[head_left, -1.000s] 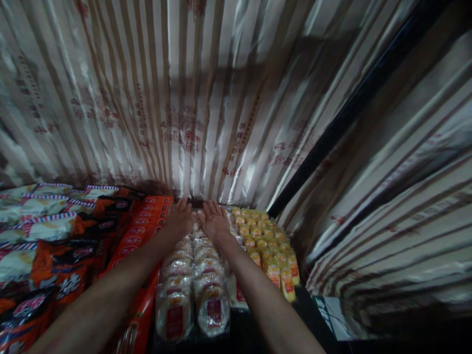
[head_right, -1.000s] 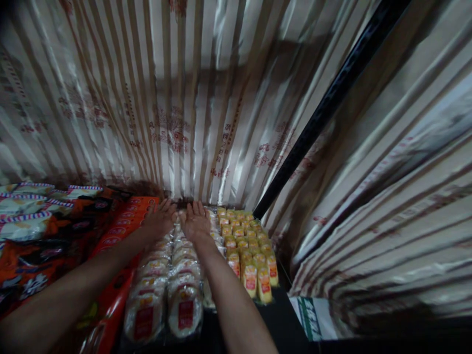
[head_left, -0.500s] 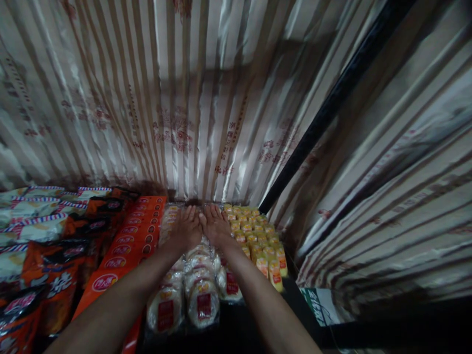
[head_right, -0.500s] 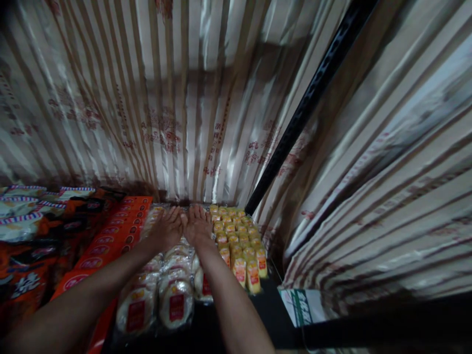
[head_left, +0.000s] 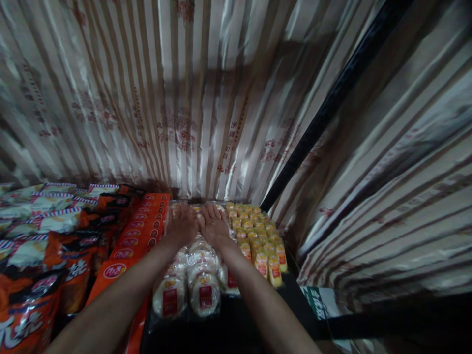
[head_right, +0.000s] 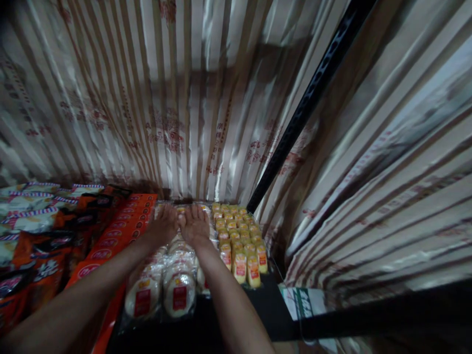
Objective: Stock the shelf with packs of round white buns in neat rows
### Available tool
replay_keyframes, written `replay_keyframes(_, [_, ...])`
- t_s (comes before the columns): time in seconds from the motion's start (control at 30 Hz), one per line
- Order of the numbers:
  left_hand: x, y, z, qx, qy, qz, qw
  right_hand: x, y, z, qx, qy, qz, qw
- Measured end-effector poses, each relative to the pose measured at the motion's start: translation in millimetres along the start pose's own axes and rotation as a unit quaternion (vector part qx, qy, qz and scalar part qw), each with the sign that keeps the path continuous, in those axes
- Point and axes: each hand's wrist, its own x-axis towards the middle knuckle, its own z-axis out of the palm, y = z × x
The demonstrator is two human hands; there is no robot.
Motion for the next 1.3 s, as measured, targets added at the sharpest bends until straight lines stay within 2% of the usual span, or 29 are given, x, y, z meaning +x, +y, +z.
replay_keyframes(0.07, [-2.8,-6.8,2.2,0.01,-0.009,-0.024,1.0,0.0,-8.8,3.1,0.001,-0.014,-0.011,1.0])
replay_keyframes(0.13, [-6.7,-10.9,7.7,0.021,-0.012,-0.02,1.0,-1.4,-14.7,7.8,-0.004,-0.032,-0.018,0.999])
replay_keyframes(0.3, [-11.0,-12.9,11.0,0.016,-0.012,-0.013,1.0,-4.2,-14.6,9.3,-0.012,-0.058,-0.031,0.998])
replay_keyframes(0.47, [-7.8,-21.5,8.8,0.014,0.019,-0.02,1.0,-3.0,-15.5,4.7,-0.013,-0.033,-0.043,0.998])
replay_keyframes(0.67, [-8.3,-24.2,17.9,0.029,0.043,-0.02,0.998,-5.5,-18.7,5.0,0.004,-0.056,-0.048,0.997])
replay_keyframes(0.83, [-15.7,-21.4,17.6,0.007,0.037,-0.01,0.999,-11.8,-12.8,3.2,0.005,-0.024,-0.042,0.999])
replay_keyframes(1.0, [-20.8,-17.9,16.9,0.0,0.002,-0.008,1.0,-16.1,-13.5,2.5,0.01,-0.068,-0.048,0.996])
replay_keyframes(1.3, [-28.7,-21.9,4.2,-0.007,0.014,-0.035,0.999,-37.6,-15.7,-11.2,0.012,-0.059,-0.059,0.996])
